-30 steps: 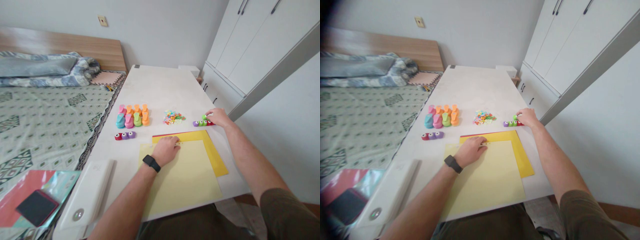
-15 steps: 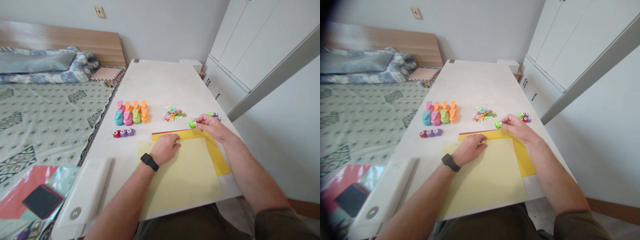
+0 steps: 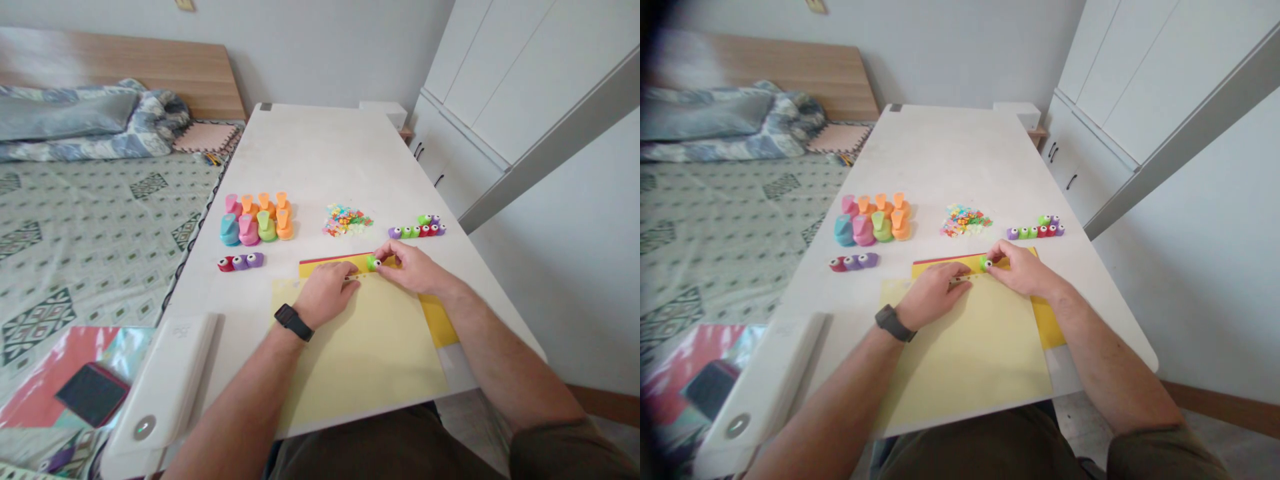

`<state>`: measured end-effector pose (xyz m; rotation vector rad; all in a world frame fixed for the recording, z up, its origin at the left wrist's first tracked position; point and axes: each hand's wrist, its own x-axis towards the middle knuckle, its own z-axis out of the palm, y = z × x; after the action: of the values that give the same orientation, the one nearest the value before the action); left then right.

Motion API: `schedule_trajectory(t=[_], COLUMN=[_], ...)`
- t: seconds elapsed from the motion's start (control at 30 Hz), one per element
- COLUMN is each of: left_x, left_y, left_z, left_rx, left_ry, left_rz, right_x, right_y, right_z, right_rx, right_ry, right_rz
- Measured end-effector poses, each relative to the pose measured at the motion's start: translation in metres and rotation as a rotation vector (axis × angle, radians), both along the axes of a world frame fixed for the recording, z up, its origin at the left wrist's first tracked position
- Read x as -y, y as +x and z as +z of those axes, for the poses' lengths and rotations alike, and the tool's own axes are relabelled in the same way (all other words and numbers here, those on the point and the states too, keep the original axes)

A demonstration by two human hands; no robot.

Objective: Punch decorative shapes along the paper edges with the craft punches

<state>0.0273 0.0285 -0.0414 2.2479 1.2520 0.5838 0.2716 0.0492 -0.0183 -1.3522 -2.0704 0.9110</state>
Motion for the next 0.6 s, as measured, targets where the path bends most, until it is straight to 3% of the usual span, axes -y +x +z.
schedule_trajectory(t=[0.6], left_x=[0.0006], left_y=[-0.0009], left_z=[-0.0045], left_rx=[-0.010], left_ry=[0.042], left_rz=[0.005], right_x=[0.0059], right_y=[-0.0041], right_z=[-0.0061], right_rx=[0.054], right_ry=[-0.080], right_rz=[0.102])
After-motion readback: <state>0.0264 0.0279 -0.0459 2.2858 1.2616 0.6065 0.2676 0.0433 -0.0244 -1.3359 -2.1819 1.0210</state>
